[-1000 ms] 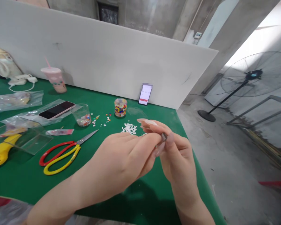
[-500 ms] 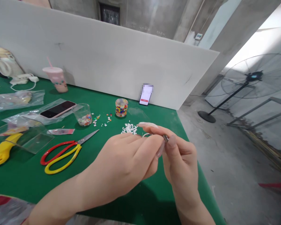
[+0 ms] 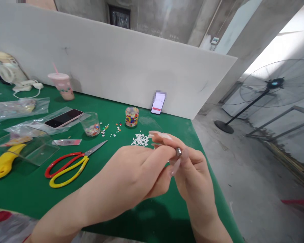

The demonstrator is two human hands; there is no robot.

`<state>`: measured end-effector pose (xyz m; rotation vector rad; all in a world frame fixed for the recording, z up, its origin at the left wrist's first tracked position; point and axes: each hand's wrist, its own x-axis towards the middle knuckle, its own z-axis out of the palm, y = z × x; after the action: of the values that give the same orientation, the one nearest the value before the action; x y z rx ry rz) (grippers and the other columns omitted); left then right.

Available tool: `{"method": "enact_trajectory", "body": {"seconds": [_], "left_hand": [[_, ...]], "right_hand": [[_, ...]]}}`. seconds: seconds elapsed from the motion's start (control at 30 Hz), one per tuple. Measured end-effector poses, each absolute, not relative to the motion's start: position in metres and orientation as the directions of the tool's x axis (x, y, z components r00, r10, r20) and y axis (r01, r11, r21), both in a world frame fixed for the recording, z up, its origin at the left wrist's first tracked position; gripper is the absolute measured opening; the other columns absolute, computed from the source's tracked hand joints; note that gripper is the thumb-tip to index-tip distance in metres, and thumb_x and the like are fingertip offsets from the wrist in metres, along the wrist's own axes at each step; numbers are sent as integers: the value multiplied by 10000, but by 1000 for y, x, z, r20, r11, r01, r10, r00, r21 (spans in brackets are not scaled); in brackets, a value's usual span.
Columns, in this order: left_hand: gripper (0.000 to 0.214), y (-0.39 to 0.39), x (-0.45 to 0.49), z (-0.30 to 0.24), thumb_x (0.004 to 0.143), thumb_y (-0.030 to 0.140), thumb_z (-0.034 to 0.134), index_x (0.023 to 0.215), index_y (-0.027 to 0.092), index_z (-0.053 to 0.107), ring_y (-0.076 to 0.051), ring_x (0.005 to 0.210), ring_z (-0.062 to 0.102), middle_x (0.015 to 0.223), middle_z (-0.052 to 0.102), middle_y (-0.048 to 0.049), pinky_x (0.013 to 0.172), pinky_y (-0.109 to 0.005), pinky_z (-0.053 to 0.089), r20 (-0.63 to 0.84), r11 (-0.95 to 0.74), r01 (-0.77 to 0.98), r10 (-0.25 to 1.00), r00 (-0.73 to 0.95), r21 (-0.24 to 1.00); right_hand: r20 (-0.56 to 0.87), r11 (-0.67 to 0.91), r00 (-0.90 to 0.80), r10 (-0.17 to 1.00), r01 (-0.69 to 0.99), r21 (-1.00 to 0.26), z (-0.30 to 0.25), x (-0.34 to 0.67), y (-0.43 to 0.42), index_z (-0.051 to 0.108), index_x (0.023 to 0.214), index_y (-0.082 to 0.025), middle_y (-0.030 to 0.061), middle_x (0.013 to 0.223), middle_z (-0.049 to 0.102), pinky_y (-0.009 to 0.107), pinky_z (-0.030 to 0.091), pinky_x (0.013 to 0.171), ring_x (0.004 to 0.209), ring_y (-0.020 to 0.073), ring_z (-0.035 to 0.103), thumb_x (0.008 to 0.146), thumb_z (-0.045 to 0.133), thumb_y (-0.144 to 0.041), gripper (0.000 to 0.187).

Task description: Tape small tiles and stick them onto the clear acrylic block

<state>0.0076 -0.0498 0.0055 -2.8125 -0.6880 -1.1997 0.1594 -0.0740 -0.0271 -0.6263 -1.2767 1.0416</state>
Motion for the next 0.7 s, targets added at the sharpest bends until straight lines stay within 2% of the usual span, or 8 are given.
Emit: {"method": "enact_trajectory", "body": {"seconds": [0.17, 0.27, 0.37, 0.57, 0.7], "left_hand": [[281, -52, 6, 4, 1002, 178, 346, 814, 168, 554, -107, 431, 529, 576, 617, 45, 410, -252, 353, 674, -905, 388, 396, 624, 172], [262, -51, 5, 4, 1000, 176, 368, 825, 167, 562, -113, 460, 554, 610, 641, 36, 437, -256, 374, 672, -907, 380, 395, 626, 179], [283, -50, 4, 5, 1004, 167, 358, 812, 159, 566, -121, 483, 579, 632, 660, 17, 445, -261, 383, 695, -911, 383, 375, 614, 153], [281, -51, 6, 5, 961, 118, 349, 796, 147, 574, -105, 451, 557, 577, 630, 24, 422, -232, 384, 703, -915, 367, 371, 607, 165], [282, -50, 11, 3, 925, 124, 358, 711, 184, 531, -96, 414, 519, 533, 608, 37, 413, -219, 373, 738, -900, 398, 388, 552, 176]], "right_hand": [[435, 411, -39, 899, -261, -873, -24, 160, -74, 777, 1038, -372, -52, 1133, 773, 393, 494, 1070, 1146, 205, 678, 954, 584, -416, 215], [426, 385, -101, 899, -277, -880, -23, 160, -73, 764, 1074, -380, -55, 1148, 768, 400, 501, 1061, 1137, 204, 685, 967, 559, -421, 235], [434, 411, -65, 899, -225, -884, -23, 158, -73, 772, 1049, -381, -44, 1128, 775, 432, 505, 1051, 1119, 222, 693, 955, 575, -432, 225], [440, 428, -10, 898, -219, -877, -26, 153, -76, 770, 1057, -378, -46, 1077, 789, 371, 555, 979, 1059, 196, 717, 979, 547, -387, 236], [436, 432, 24, 900, -190, -882, -27, 151, -79, 768, 1063, -383, -38, 1079, 788, 380, 553, 984, 1061, 203, 718, 986, 530, -398, 251]]}}
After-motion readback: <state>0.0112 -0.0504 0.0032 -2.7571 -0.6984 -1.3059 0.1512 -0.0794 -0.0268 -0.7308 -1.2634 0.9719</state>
